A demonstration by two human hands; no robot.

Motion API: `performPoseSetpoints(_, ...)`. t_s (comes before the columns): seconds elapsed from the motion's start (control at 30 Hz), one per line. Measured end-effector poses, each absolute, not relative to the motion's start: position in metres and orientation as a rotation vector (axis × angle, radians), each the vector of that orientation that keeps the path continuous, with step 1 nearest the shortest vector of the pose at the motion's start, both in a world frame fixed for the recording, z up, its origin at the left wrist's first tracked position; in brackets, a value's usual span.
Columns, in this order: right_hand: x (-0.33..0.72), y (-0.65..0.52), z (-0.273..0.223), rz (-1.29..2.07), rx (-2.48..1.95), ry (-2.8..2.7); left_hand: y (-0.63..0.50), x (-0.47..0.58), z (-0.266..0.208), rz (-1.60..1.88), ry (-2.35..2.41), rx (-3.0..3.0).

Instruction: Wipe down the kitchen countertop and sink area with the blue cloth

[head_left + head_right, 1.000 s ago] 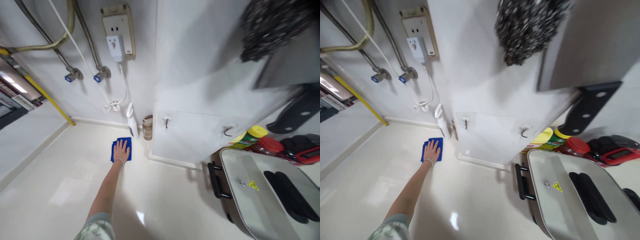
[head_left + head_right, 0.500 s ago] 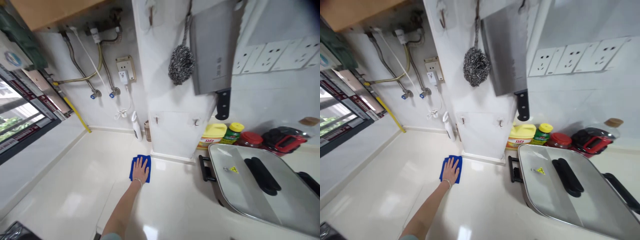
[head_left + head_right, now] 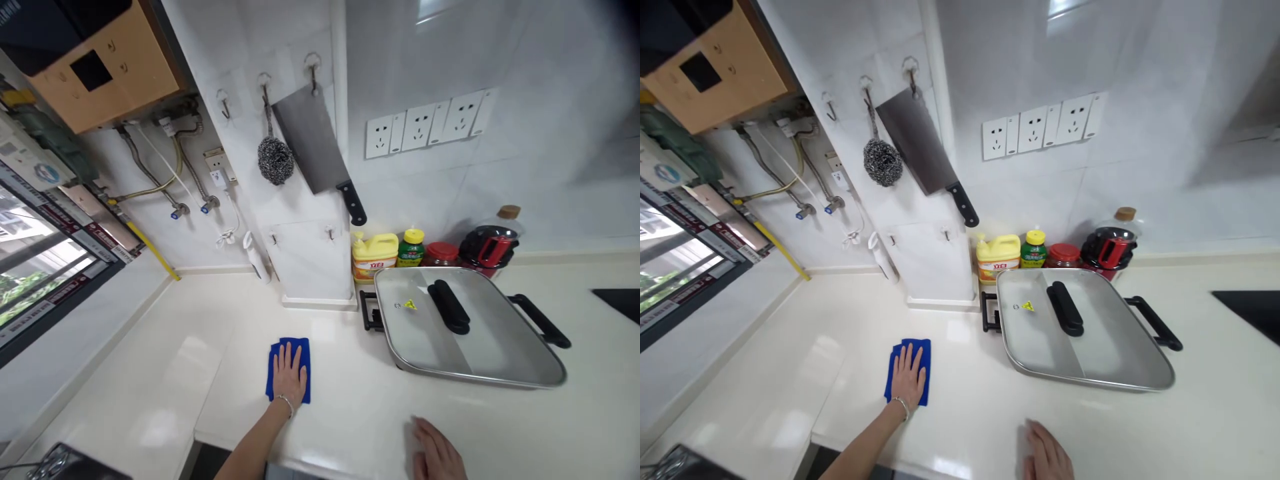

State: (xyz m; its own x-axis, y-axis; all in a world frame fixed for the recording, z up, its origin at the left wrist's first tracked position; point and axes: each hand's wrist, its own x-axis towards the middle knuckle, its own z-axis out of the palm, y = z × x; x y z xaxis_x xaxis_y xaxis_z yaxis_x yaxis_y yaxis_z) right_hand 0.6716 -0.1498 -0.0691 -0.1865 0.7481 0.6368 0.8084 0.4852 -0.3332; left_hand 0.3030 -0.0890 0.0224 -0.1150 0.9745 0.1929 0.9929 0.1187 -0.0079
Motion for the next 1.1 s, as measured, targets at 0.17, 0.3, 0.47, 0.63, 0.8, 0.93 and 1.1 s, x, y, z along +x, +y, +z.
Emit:
performPoseSetpoints(0.17,0.667,-0.154,-0.056,-0.011,-1.298,-1.937,-0.109,0.339,0.018,-0.184,-2.213,-2.024)
performPoseSetpoints(0.3,0.666,-0.156,-0.048,0.044,-1.33,-1.965,-0.125,0.364,0.014,-0.184,-2.176,-2.114)
performPoseSetpoints(0.47,0.666,-0.158,-0.047,0.068,-1.362,-1.975,-0.143,0.401,0.016,-0.232,-2.105,-2.316)
performPoseSetpoints(0.63,0.666,-0.157,-0.051,0.09,-1.373,-1.958,-0.146,0.439,0.021,-0.295,-1.955,-2.692)
performPoseSetpoints(0.8,0.672,-0.155,-0.058,0.045,-1.387,-1.982,-0.139,0.456,0.026,-0.397,-1.693,-3.033)
performPoseSetpoints(0.93,0.675,-0.156,-0.063,0.016,-1.43,-1.957,-0.135,0.453,0.03,-0.47,-1.633,-3.184)
performPoseSetpoints(1.1,0.683,-0.156,-0.07,-0.016,-1.442,-1.935,-0.135,0.45,0.028,-0.556,-1.633,-3.282)
